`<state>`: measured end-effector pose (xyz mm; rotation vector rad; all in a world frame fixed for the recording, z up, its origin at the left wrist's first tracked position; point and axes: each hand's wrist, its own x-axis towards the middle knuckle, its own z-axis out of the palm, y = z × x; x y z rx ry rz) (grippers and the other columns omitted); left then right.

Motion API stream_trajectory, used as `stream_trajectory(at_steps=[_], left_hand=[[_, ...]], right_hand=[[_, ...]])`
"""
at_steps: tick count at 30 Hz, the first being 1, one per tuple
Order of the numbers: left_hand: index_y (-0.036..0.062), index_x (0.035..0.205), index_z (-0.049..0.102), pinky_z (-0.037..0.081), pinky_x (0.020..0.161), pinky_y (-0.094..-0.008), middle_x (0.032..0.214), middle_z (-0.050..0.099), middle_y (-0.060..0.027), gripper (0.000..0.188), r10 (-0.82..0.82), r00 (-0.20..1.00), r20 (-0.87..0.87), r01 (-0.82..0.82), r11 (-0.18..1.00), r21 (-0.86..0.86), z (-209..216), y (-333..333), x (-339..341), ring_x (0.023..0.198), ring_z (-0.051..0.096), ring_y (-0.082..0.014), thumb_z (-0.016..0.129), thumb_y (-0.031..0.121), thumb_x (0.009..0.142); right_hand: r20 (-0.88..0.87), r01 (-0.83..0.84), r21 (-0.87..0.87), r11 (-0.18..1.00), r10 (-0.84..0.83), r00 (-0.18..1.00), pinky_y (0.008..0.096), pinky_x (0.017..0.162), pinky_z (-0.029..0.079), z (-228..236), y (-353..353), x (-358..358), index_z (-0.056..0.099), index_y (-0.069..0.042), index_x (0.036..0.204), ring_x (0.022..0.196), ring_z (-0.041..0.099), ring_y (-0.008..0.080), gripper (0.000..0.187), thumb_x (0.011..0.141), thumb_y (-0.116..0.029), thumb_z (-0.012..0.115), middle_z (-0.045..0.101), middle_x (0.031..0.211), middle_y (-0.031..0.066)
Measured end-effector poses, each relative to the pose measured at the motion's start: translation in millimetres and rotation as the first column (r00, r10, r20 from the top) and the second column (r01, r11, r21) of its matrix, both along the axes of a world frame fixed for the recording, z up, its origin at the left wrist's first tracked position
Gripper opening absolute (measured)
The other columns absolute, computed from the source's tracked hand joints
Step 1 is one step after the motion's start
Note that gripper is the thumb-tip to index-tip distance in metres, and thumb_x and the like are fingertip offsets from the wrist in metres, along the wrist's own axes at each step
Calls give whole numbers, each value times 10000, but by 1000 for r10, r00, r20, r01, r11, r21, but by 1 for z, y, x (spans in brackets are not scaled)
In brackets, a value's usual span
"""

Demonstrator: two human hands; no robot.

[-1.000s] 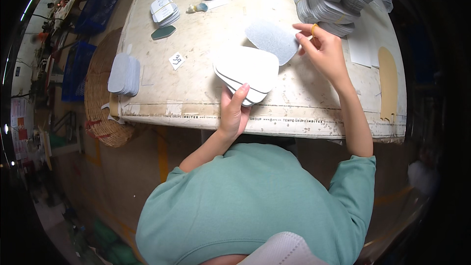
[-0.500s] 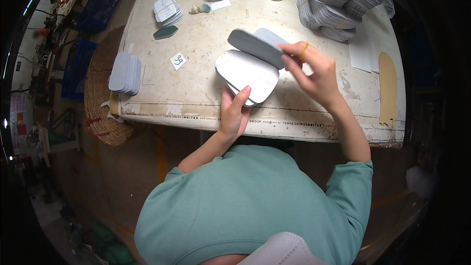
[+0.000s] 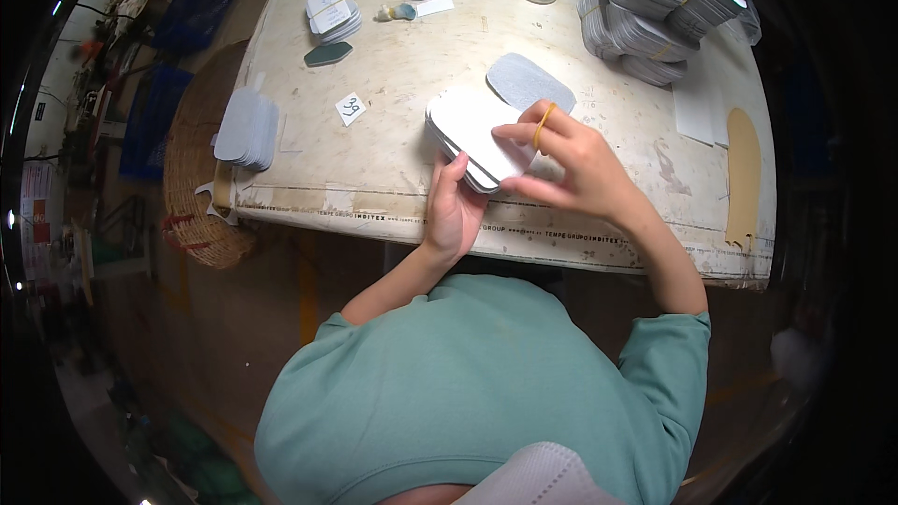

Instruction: The person gathers and aligns brown fabric pieces, then secures them with a rubber band. They move to another table and sort white fabric pieces into smaller stacks, placing them on the table.

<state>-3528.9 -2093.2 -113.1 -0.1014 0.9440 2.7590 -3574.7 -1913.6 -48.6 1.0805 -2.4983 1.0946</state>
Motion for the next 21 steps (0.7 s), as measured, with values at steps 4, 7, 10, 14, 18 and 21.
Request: stream_trajectory(at_steps=[4, 7, 10, 14, 18, 21], left_hand=[[32, 1407, 319, 355, 1080, -399, 1382, 443, -105, 516, 14, 1000, -1, -14, 997, -71, -1, 0, 0, 1287, 439, -215, 371, 339, 995], [34, 1407, 312, 341, 1091, -400, 1386, 431, -101, 528, 12, 1000, -27, -14, 997, -79, -3, 0, 1, 1294, 427, -210, 384, 350, 990], [46, 1412, 304, 338, 1095, -395, 1392, 422, -97, 538, -6, 1000, -9, 6, 998, -64, -2, 0, 1, 1293, 424, -203, 399, 358, 984], [98, 1413, 318, 339, 1098, -388, 1376, 437, -76, 500, 36, 999, -5, -36, 998, -55, 0, 1, 2, 1279, 437, -196, 440, 290, 968], [98, 1412, 318, 363, 1078, -380, 1372, 441, -76, 500, 45, 999, 27, -44, 998, -43, 3, 1, 4, 1279, 440, -191, 453, 251, 956], [90, 1415, 313, 362, 1076, -378, 1374, 442, -79, 508, 39, 999, 35, -38, 998, -47, 4, 1, 4, 1280, 439, -194, 450, 253, 953]], right_hand=[[-42, -2, 75, 997, 6, 999, 320, 685, 506, 5, -7, 7, 651, -90, 1098, 784, 612, 209, 471, 680, -221, 825, 587, 927, 70], [46, -46, 49, 998, 44, 998, 326, 697, 515, 7, -2, 4, 641, -88, 1067, 815, 618, 232, 450, 694, -267, 817, 577, 952, 68], [111, -94, -9, 996, 94, 989, 313, 679, 517, 9, 0, 3, 649, -74, 1048, 801, 627, 218, 362, 746, -223, 781, 586, 926, 69], [274, -63, -112, 992, 92, 957, 258, 652, 486, 12, 5, 3, 678, -41, 1087, 719, 599, 119, 255, 834, -70, 688, 610, 875, 48], [477, 213, -327, 921, -34, 878, 217, 634, 485, 9, 21, -14, 649, -19, 1145, 689, 588, 64, 242, 916, -39, 574, 646, 845, 35], [630, 493, -94, 865, -332, 703, 235, 615, 497, 7, 29, -33, 652, -34, 1146, 670, 599, 70, 241, 922, -95, 587, 662, 824, 58]])
